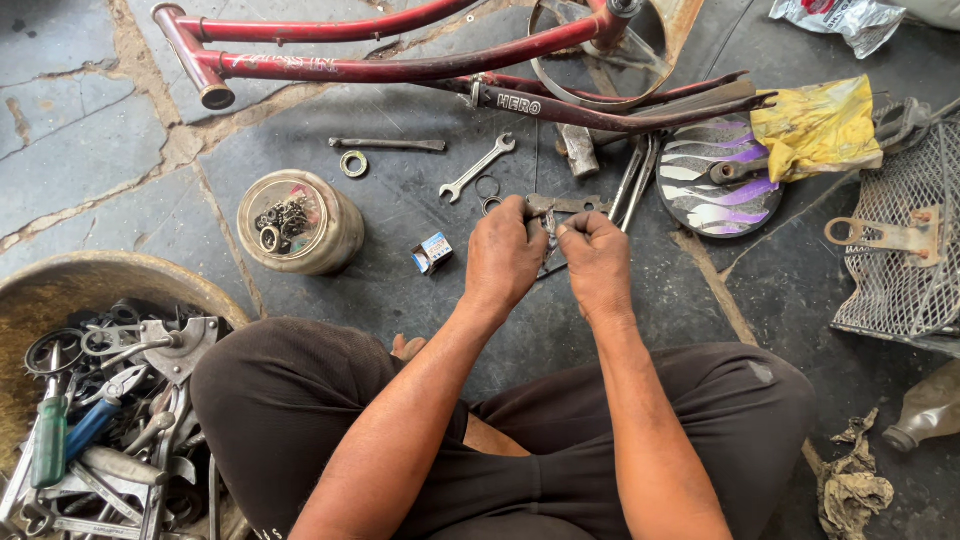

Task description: The person sits on the floor and assembles a bicycle ball bearing. They open a small packet, pour ball bearings into their hand, and carefully place them into a bearing cage. They then place the cage into a bearing ring and continue adding bearings.

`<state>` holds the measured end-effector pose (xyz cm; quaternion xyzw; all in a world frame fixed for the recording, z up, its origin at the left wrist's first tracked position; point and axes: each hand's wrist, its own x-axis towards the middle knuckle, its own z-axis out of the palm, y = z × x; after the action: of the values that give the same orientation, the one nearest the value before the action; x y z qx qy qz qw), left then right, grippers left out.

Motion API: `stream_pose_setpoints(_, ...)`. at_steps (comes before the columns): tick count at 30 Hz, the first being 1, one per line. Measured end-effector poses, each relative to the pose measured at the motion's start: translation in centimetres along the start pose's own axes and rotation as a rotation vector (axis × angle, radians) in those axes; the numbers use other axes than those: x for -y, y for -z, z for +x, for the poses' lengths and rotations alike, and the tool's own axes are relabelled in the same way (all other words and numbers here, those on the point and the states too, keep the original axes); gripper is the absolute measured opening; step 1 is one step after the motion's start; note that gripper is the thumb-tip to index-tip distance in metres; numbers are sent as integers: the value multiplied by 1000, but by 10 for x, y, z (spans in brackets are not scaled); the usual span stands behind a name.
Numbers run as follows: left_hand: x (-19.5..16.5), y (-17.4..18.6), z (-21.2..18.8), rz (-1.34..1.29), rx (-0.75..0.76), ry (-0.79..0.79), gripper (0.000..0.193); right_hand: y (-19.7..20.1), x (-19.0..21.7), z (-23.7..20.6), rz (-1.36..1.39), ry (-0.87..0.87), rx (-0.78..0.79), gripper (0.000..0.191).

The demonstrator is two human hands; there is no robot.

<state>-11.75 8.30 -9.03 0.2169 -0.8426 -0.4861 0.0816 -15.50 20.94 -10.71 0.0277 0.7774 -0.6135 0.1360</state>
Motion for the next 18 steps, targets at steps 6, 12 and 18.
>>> stream_pose_setpoints(6, -8, 4, -1, -50, 2, 23, 15, 1, 2, -2, 141, -65, -55, 8)
stream_pose_setpoints(12, -8, 4, -3, -113, -38, 18, 15, 6, -3, -1, 415, -162, -16, 6)
stream_pose_setpoints(18, -9, 8, -1, -223, 9, 22, 14, 14, -1, 2, 398, -208, 64, 10)
